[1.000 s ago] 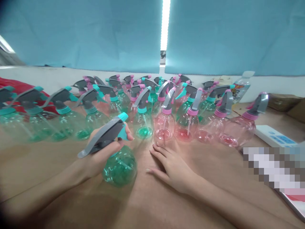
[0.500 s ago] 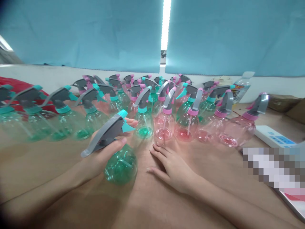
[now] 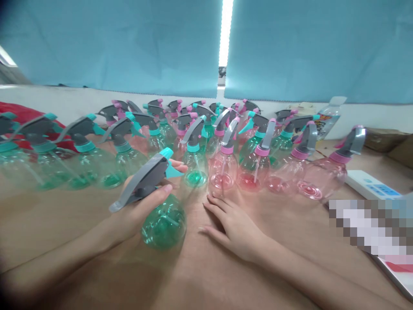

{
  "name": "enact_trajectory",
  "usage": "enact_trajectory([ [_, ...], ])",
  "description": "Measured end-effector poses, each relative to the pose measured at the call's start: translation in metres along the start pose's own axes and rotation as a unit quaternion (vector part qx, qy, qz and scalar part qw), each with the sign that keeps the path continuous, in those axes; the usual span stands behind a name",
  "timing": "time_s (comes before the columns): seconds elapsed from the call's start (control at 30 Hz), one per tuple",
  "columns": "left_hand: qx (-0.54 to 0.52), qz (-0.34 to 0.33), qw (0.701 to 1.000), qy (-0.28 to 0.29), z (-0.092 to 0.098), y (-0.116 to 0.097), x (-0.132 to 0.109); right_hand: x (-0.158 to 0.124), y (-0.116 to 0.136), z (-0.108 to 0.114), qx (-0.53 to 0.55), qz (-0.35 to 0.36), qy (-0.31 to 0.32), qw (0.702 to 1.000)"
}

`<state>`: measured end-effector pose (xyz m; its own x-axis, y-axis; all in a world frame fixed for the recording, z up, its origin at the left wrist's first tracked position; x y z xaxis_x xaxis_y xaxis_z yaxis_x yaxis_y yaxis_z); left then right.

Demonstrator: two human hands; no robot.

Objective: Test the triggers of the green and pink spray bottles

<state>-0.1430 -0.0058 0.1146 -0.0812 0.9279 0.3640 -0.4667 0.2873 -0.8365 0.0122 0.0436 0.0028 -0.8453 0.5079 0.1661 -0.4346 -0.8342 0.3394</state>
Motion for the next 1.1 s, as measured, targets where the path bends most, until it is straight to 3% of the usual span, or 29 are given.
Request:
enact_trajectory([
  [1.1,0.027,-0.002,1.0,0.001,0.0005,-0.0018,-0.0002,-0.0008,0.001,0.0023,0.026,0.008,-0.024,0.999],
])
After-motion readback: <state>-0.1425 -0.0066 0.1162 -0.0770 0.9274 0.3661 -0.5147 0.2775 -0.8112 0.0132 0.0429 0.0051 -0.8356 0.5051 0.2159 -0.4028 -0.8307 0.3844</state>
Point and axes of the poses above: each hand's wrist, its own x-axis towards the middle knuckle, its own z-axis out of the back of the hand, y = z × x, the point moved 7 cm from there along x, towards the middle knuckle, and after that the axes turned 1 degree about z, right-handed, at the moved point
